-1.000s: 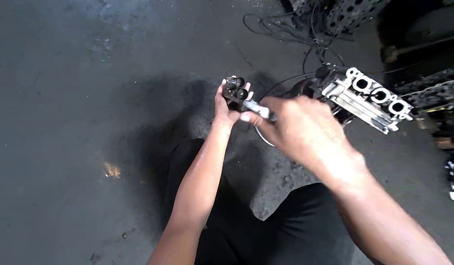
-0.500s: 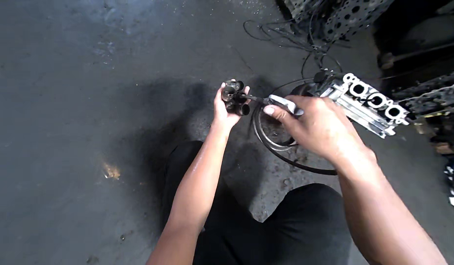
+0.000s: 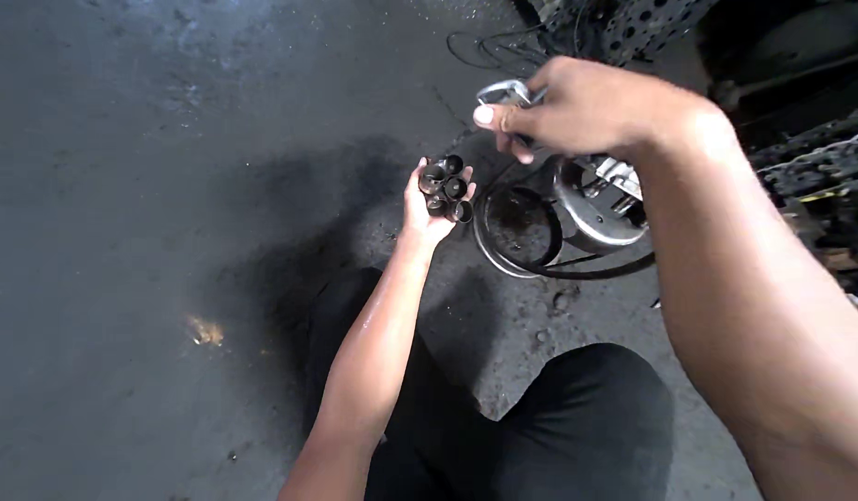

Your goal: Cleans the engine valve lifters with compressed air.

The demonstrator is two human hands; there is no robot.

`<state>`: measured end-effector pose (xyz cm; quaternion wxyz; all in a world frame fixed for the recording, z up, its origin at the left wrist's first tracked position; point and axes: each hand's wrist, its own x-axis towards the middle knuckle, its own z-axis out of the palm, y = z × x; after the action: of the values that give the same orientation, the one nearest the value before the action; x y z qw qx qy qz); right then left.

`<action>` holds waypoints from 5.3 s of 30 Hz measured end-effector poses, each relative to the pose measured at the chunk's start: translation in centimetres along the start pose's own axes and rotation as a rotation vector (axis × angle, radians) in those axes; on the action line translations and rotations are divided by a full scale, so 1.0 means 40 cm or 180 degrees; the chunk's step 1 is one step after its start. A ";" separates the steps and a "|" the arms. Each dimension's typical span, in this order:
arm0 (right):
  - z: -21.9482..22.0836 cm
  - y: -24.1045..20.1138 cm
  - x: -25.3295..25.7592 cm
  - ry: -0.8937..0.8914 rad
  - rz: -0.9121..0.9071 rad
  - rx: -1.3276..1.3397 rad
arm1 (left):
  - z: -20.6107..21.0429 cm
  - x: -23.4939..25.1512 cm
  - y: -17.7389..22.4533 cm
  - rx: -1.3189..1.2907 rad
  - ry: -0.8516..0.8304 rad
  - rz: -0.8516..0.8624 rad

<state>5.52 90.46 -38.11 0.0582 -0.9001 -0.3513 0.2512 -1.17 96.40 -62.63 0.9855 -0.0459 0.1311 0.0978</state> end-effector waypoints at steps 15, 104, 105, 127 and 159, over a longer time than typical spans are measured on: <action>-0.056 -0.157 0.260 -0.0509 0.0864 -0.0545 | -0.004 -0.001 -0.056 0.0066 0.0121 -0.0224; 0.352 0.265 -0.354 0.0684 -0.1676 0.0218 | -0.021 0.062 0.011 -0.0012 -0.0023 0.0118; 0.354 0.268 -0.354 0.0599 -0.1800 0.0362 | -0.020 0.063 0.012 -0.0022 -0.0025 0.0119; 0.363 0.284 -0.274 0.1795 0.0074 0.0597 | -0.019 0.057 -0.011 -0.0045 0.0089 0.0027; 0.205 0.228 -0.165 0.1257 -0.0148 0.1016 | -0.023 0.027 0.019 0.0191 -0.0365 -0.0060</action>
<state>2.86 78.69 -45.06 0.2728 -0.9028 -0.3095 0.1214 -0.53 97.22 -63.86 0.9932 -0.0118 0.0769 0.0869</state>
